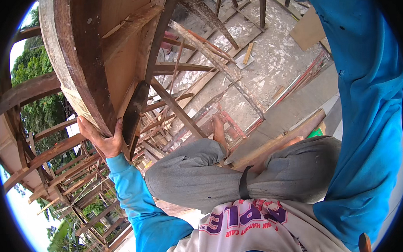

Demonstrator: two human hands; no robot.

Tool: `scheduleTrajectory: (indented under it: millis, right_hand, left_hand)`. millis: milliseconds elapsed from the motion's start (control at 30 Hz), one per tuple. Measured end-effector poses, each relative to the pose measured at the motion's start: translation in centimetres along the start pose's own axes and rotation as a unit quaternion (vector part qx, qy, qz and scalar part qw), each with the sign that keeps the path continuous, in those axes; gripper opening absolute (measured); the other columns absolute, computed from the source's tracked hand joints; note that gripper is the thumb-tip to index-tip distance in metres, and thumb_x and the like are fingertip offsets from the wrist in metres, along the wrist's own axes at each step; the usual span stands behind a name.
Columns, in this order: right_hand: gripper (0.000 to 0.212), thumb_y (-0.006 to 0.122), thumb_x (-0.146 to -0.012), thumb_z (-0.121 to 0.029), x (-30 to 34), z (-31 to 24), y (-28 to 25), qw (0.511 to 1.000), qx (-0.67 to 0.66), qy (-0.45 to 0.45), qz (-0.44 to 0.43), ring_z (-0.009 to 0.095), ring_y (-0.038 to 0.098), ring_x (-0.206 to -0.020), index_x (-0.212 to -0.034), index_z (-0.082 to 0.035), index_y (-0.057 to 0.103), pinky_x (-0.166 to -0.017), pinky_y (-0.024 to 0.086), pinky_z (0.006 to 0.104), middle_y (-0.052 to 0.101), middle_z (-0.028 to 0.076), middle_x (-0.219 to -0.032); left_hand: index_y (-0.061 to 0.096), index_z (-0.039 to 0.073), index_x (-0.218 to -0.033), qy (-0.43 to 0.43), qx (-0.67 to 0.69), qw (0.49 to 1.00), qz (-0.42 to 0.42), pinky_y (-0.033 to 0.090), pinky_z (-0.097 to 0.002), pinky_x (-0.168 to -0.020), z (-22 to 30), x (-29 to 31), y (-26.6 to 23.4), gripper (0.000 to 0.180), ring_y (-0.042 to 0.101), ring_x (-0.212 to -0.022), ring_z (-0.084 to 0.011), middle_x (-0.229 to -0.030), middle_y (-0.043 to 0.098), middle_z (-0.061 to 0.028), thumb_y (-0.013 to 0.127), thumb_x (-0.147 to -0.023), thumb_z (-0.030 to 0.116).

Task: The person saws a piece of plywood using a hand saw while it rests on a wooden support structure at a construction site, then lifts and repositions the board.

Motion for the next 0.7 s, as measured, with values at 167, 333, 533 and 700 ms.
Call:
scheduleTrajectory:
  millis: [167, 333, 533, 700]
  right_hand:
    - [0.083, 0.073, -0.088, -0.041, 1.8, 1.2, 2.0, 0.999, 0.009, 0.033, -0.035, 0.035, 0.054, -0.128, -0.143, 0.012, 0.040, -0.106, 0.044, 0.0402, 0.051, 0.027, -0.143]
    - [0.083, 0.072, -0.088, -0.041, 3.4, 1.5, 3.3, 0.997, 0.013, 0.055, -0.060, 0.035, 0.054, -0.128, -0.143, 0.012, 0.040, -0.107, 0.043, 0.0407, 0.050, 0.026, -0.143]
    - [0.082, 0.071, -0.089, -0.041, 4.6, 1.7, 3.7, 0.995, 0.011, 0.063, -0.073, 0.035, 0.054, -0.128, -0.143, 0.011, 0.040, -0.107, 0.043, 0.0413, 0.050, 0.026, -0.143]
    - [0.081, 0.070, -0.089, -0.042, 5.1, 0.9, 3.6, 0.995, 0.003, 0.055, -0.078, 0.035, 0.054, -0.128, -0.143, 0.011, 0.040, -0.108, 0.043, 0.0418, 0.050, 0.025, -0.143]
  left_hand:
    - [0.022, 0.007, -0.158, -0.073, -0.023, 0.995, 0.057, 0.024, -0.0551, -0.116, -3.2, 4.7, -1.7, 0.121, 0.029, -0.141, -0.0447, -0.154, 0.025, -0.0275, 0.094, -0.065, 0.031]
    - [0.021, 0.003, -0.157, -0.137, 0.017, 0.990, 0.023, 0.031, -0.0499, -0.114, -6.2, 5.8, -3.9, 0.125, 0.036, -0.138, -0.0390, -0.151, 0.032, -0.0221, 0.096, -0.062, 0.031]
    - [0.019, 0.005, -0.158, -0.157, 0.061, 0.985, 0.025, 0.030, -0.0496, -0.113, -7.4, 8.1, -4.5, 0.130, 0.036, -0.136, -0.0396, -0.146, 0.036, -0.0210, 0.097, -0.058, 0.034]
    - [0.016, 0.011, -0.159, -0.116, 0.017, 0.993, 0.015, 0.029, -0.0534, -0.113, -4.0, 7.2, -3.8, 0.133, 0.033, -0.137, -0.0416, -0.148, 0.031, -0.0217, 0.097, -0.057, 0.032]
Point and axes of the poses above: each hand's wrist, its own x-axis away from the middle knuckle, its own y-axis out of the palm, z = x × y, the point moved 7 cm from there along -x, towards the middle knuckle
